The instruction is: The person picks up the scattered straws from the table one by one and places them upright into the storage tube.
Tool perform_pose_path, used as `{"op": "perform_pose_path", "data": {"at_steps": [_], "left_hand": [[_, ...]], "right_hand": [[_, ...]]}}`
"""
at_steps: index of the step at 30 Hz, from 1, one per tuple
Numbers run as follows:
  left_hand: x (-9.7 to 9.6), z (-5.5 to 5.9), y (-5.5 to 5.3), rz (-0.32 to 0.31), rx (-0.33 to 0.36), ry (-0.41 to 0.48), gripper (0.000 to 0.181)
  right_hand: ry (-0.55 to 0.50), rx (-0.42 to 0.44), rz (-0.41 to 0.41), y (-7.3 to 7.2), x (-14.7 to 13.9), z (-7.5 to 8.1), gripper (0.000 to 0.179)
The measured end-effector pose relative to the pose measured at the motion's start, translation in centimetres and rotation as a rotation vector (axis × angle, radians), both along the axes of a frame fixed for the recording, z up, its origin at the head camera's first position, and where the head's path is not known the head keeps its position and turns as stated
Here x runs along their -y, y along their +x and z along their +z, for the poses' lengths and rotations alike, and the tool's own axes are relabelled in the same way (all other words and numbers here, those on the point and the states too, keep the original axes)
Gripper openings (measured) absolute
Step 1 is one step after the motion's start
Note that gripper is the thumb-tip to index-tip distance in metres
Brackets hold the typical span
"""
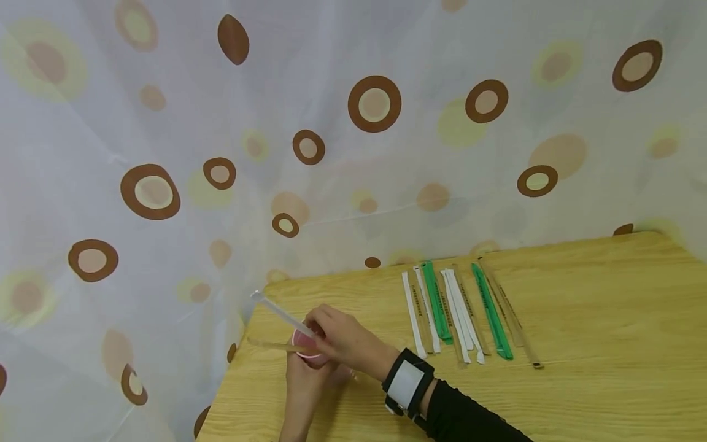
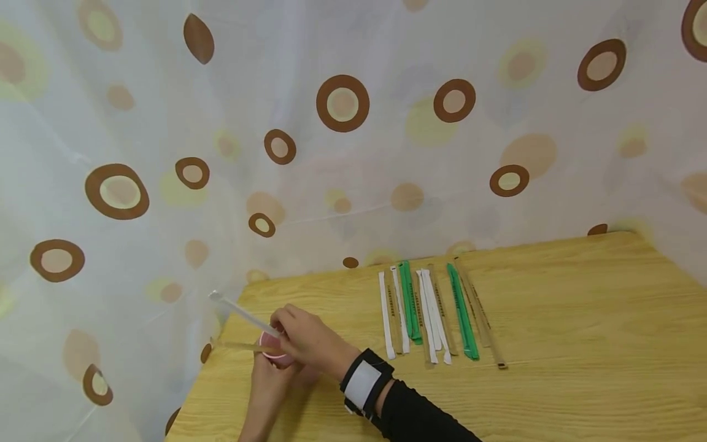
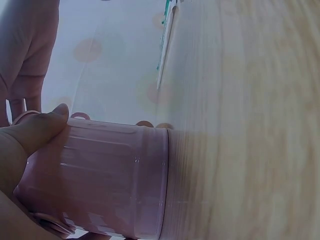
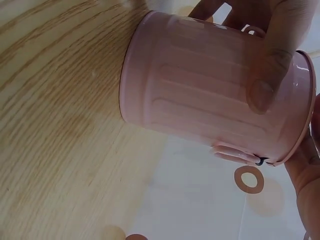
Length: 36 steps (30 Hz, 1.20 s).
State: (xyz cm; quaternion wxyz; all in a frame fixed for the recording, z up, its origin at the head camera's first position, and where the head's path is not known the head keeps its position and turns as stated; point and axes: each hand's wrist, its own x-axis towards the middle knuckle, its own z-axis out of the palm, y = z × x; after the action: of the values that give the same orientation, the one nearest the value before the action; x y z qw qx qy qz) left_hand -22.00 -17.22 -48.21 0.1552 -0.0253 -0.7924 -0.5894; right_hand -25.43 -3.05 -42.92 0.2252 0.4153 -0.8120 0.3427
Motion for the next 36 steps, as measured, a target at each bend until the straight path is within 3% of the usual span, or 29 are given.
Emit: {"op": "perform_pose_path", "data": {"at_steps": [7,16,21,28,36], "left_hand": [[-0.3,0.3,-0.3,-0.031,-0.007,0.047,0.081],[0.0,0.0,-0.2,-0.014,0.045,0.043,0.089],[0.0,0.0,-0.1,0.000,0.044,0.049,0.095],[-0.2,0.0,0.1,0.017,-0.007,0.034,0.094],[-0.4,0.2,0.3,0.045,0.002,0.040,0.093]], "right_hand": [[0.033,0.051,-0.022,0.1,-0.1,0.5,0.023],[0.037,0.129,-0.023,0.3,-0.2,0.7,0.026],[0.005,0.126,-0.044,0.3,-0.8,0.7,0.029],[-0.094,0.114,-0.072,0.6,-4.1,0.3,0.025],[-0.129,0.140,-0.197,0.3,-9.5,-0.9,0.023]]}}
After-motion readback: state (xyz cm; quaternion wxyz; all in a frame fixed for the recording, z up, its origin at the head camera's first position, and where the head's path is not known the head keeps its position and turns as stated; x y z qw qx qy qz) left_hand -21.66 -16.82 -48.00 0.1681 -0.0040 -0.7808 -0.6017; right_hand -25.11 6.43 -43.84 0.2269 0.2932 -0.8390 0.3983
